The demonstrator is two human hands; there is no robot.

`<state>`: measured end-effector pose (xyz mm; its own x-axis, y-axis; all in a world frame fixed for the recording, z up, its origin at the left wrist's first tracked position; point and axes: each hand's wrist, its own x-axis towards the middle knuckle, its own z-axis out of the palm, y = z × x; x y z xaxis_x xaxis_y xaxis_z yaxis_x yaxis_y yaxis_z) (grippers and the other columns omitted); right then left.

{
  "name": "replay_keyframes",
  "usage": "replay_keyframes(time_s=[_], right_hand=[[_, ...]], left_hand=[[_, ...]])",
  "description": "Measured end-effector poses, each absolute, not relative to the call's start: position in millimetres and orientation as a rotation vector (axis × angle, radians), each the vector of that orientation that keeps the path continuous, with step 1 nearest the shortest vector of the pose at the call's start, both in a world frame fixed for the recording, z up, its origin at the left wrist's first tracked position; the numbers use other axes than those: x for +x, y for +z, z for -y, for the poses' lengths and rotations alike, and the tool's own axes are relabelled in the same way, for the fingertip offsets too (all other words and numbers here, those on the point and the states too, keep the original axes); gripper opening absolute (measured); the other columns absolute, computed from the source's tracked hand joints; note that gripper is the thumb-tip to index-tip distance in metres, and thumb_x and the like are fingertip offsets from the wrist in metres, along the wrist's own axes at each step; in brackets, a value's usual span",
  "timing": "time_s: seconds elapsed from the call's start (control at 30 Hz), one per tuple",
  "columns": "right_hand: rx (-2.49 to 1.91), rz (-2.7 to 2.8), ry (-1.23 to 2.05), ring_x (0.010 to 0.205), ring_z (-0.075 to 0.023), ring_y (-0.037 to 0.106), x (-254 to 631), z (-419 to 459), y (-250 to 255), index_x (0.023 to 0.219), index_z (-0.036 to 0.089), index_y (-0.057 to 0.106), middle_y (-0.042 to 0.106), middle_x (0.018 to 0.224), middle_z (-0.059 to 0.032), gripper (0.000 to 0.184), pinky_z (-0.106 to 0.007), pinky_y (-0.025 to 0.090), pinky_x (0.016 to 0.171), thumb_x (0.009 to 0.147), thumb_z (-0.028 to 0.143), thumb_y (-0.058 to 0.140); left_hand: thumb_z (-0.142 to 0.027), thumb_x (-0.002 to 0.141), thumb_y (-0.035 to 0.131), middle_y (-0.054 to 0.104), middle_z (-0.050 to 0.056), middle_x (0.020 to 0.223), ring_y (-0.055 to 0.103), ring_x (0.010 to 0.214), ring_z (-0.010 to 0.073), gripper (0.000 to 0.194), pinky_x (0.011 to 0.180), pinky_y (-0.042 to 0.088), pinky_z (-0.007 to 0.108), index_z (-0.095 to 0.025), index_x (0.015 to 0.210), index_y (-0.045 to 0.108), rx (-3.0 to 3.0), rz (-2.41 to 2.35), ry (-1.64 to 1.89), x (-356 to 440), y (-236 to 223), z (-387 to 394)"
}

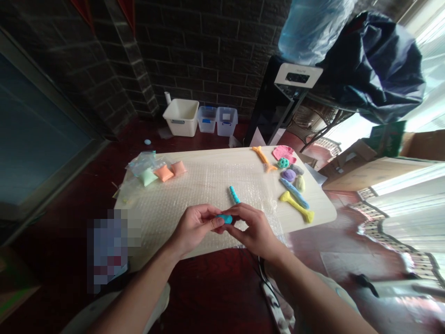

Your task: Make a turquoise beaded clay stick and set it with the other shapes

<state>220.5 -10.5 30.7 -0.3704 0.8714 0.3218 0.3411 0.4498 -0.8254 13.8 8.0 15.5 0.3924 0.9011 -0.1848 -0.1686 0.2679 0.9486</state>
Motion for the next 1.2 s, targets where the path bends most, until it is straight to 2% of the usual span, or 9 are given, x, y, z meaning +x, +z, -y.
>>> replay_keyframes(time_s=[0.2,0.4,0.57,0.7,0.87,0.97,1.07,1.2], right_hand=[[-0.993,1.865,0.88,0.081,-0.0176,0.071,223.9,9.4,28.0,0.108,0.023,0.075,0.076,0.095,-0.0065,0.014,-0.032,0.059,0.075,0.095,0.026,0.074],[-1.024,1.843,0.881,0.084,-0.0189,0.071,226.3,6.4,25.9,0.104,0.023,0.075,0.076,0.096,-0.0073,0.011,-0.034,0.06,0.077,0.095,0.027,0.072],[-1.066,1.579,1.186,0.088,-0.0204,0.075,225.5,8.6,18.4,0.121,0.021,0.07,0.077,0.107,-0.0104,0.035,-0.034,0.063,0.077,0.092,0.039,0.078],[-1.129,1.483,1.339,0.085,-0.0214,0.076,225.9,8.5,14.7,0.109,0.02,0.075,0.078,0.092,-0.0078,0.031,-0.034,0.063,0.077,0.09,0.044,0.081],[-1.083,1.466,1.388,0.086,-0.0223,0.076,226.5,5.4,12.9,0.107,0.021,0.075,0.079,0.092,-0.0075,0.027,-0.036,0.064,0.078,0.09,0.041,0.082],[-1.021,1.454,1.376,0.088,-0.0215,0.076,223.5,3.6,9.8,0.106,0.021,0.073,0.079,0.097,-0.0079,0.024,-0.036,0.063,0.079,0.09,0.037,0.082],[-0.952,1.442,1.36,0.088,-0.019,0.074,217.7,1.5,6.4,0.105,0.022,0.071,0.076,0.098,-0.0065,0.02,-0.034,0.062,0.081,0.091,0.031,0.082],[-0.934,1.398,1.399,0.09,-0.0182,0.074,209.8,-0.3,6.8,0.111,0.021,0.071,0.076,0.101,-0.0072,0.029,-0.034,0.063,0.082,0.088,0.034,0.084]], left_hand=[[-0.039,0.085,0.085,0.083,0.011,0.097,0.077,0.076,0.0194,0.033,0.079,0.064,0.037,-0.014,0.103,0.075,0.953,-0.793,0.781,14.1,12.4,-9.5],[-0.036,0.08,0.089,0.083,0.012,0.097,0.078,0.082,0.0213,0.032,0.082,0.065,0.04,-0.013,0.097,0.075,0.901,-0.828,0.827,20.7,11.9,-12.7],[-0.034,0.075,0.093,0.082,0.007,0.085,0.078,0.075,0.0184,0.031,0.077,0.065,0.034,-0.014,0.09,0.076,0.923,-0.818,0.946,25.0,7.7,-12.6],[-0.032,0.072,0.093,0.082,0.009,0.085,0.078,0.077,0.0192,0.03,0.076,0.063,0.031,-0.013,0.087,0.077,0.99,-0.822,1.022,27.0,3.9,-11.0],[-0.03,0.076,0.09,0.082,0.01,0.094,0.078,0.085,0.0205,0.026,0.079,0.062,0.031,-0.013,0.092,0.076,1.029,-0.866,1.016,26.3,7.8,-9.1],[-0.03,0.077,0.089,0.081,0.01,0.101,0.078,0.087,0.0199,0.032,0.082,0.063,0.033,-0.014,0.102,0.075,0.927,-0.807,0.969,22.6,10.0,-9.2],[-0.031,0.078,0.089,0.081,0.01,0.1,0.077,0.087,0.0195,0.033,0.081,0.063,0.033,-0.013,0.103,0.076,0.929,-0.809,0.951,17.4,8.7,-10.5],[-0.033,0.078,0.089,0.083,0.012,0.1,0.078,0.089,0.0221,0.031,0.082,0.064,0.034,-0.013,0.099,0.079,1.013,-0.902,0.957,12.6,9.7,-10.1]])
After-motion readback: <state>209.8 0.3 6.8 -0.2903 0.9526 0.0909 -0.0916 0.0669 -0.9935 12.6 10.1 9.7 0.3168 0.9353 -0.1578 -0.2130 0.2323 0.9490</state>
